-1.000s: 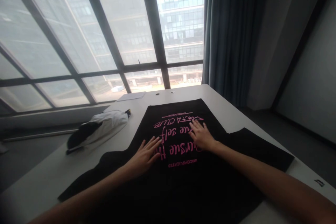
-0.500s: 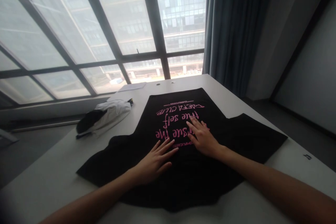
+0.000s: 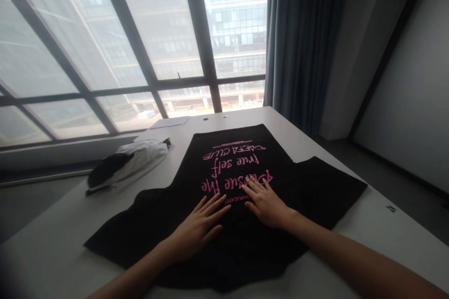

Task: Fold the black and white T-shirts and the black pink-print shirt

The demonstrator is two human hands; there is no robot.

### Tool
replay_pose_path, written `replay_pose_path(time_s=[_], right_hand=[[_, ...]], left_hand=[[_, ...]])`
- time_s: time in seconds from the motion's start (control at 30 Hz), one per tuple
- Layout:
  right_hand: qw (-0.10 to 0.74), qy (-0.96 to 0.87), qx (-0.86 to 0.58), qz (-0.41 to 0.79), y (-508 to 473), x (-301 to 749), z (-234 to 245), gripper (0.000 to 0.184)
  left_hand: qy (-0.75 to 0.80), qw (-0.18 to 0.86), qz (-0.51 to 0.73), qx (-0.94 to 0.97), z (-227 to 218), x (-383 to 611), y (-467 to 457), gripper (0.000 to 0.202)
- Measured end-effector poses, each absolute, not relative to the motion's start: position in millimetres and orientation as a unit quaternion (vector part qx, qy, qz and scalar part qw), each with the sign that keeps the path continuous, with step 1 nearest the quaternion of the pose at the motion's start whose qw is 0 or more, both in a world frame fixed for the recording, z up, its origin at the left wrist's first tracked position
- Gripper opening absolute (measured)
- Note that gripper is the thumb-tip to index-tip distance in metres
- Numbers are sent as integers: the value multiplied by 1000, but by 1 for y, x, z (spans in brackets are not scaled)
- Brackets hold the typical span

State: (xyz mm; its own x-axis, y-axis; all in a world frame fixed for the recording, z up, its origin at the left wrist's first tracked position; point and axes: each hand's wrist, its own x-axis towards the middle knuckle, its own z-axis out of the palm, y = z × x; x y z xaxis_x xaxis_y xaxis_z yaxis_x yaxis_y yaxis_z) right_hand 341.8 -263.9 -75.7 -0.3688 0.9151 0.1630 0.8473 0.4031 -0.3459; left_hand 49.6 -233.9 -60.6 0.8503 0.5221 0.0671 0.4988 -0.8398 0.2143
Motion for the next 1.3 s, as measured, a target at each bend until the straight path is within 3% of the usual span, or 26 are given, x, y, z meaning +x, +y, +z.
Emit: replay_pose_path(time_s=[0.73, 1.13, 1.3], right_hand=[[196, -780, -579, 137, -267, 355, -78, 60], [124, -801, -563, 161, -277, 350, -71, 64], [144, -804, -557, 152, -279, 348, -69, 62]], left_hand=[[268, 89, 34, 959, -62, 51, -230, 53], [264, 71, 47, 961, -66, 49, -229, 53], [261, 73, 51, 961, -66, 49, -229, 53]])
